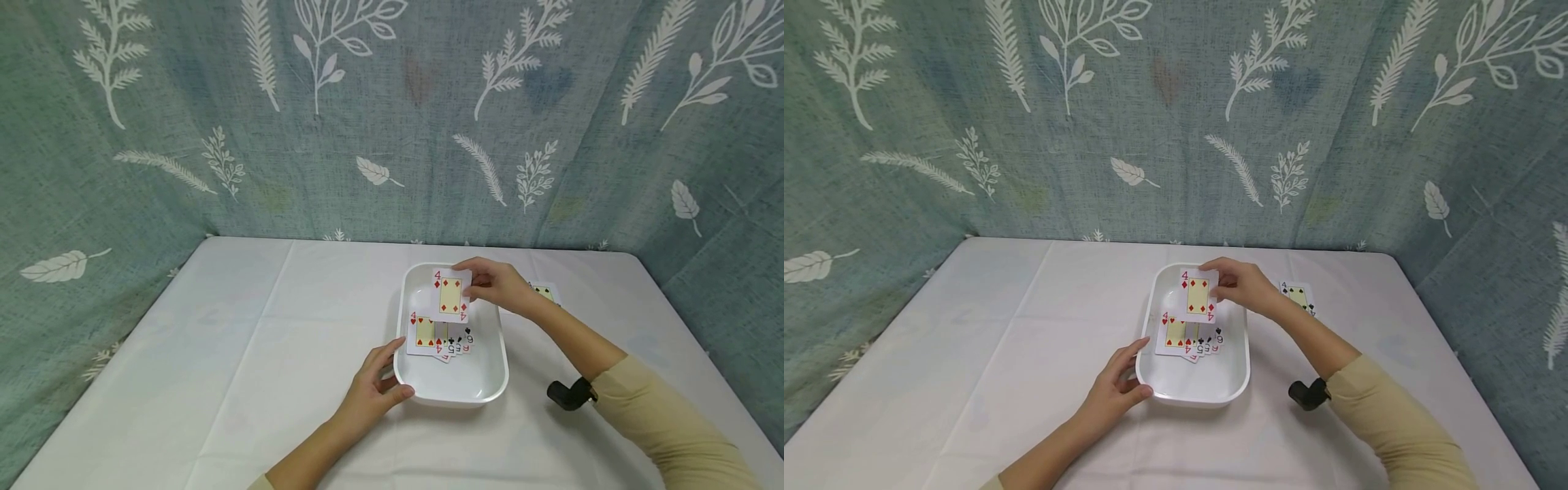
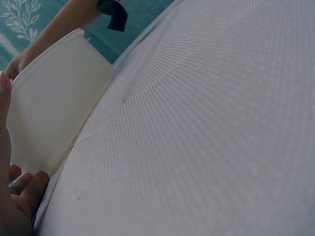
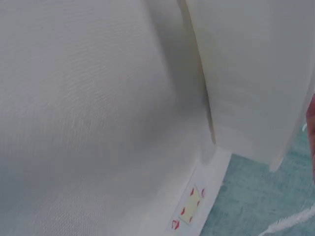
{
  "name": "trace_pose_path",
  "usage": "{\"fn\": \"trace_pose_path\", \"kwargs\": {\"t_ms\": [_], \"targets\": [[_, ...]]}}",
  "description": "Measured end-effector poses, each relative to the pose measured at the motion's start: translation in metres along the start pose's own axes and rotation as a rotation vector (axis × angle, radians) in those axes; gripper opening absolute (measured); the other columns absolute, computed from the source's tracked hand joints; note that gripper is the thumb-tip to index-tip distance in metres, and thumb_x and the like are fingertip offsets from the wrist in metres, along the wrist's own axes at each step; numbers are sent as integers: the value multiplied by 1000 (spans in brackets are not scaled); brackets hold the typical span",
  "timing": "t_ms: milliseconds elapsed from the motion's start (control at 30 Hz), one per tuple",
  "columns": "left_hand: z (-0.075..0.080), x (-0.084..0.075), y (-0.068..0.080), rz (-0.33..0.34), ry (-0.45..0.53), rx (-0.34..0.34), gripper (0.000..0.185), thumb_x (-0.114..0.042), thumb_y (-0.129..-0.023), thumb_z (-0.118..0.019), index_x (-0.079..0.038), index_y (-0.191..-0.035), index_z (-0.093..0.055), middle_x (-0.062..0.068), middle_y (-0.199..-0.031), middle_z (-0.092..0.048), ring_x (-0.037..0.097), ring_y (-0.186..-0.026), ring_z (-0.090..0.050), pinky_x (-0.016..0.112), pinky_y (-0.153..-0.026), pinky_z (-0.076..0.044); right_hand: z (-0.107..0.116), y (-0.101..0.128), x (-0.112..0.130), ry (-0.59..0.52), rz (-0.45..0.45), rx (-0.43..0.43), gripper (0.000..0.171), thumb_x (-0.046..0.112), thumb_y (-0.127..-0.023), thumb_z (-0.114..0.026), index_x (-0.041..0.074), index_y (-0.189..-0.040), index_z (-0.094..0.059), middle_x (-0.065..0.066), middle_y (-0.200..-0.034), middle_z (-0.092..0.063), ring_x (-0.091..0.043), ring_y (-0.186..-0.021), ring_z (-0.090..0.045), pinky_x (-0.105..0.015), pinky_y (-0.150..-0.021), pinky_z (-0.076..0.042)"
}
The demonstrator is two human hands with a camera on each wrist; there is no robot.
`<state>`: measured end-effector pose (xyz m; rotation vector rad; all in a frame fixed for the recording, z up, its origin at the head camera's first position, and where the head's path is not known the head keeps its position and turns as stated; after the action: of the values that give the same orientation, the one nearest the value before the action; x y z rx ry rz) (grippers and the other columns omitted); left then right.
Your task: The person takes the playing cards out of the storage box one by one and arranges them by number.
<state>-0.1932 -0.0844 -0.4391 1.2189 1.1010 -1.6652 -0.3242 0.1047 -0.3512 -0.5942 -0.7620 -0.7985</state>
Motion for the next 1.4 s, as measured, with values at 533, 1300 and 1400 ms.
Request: {"fn": "trace_pose_path", "kwargs": {"t_ms": [533, 1300, 1400], "targets": [[0, 1, 0, 22, 5, -9, 77, -7, -81, -73, -11, -146, -33, 17, -137, -37, 35, -127, -43, 33, -100, -49, 40, 26, -11, 75, -66, -123, 40, 0, -86, -66, 7, -126, -59, -13, -94, -62, -19, -83, -65, -23, -70, -59], [1, 0, 1, 29, 7, -14, 77, -7, -80, -73, -16, -146, -34, 15, -137, -37, 32, -126, -43, 30, -100, -49, 104, 74, -42, 121, -130, -246, 39, 3, -91, -61, 2, -128, -53, -12, -82, -54, -5, -75, -63, -17, -62, -56], [1, 1, 1, 37, 3, -15, 78, -6, -80, -73, -18, -146, -34, 14, -137, -37, 32, -126, -43, 30, -100, -49, 114, 82, -49, 150, -141, -266, 40, 2, -90, -61, 2, -129, -52, -12, -84, -52, -1, -76, -62, -15, -65, -55]]}}
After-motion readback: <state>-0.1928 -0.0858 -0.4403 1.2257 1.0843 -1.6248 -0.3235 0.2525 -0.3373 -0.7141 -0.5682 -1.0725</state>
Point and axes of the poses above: each hand's wrist, its own y-axis away from the middle knuckle, its own z-axis out of the back of the hand, x = y × z, the point moved 9 cm from there along -y, towards the middle knuckle
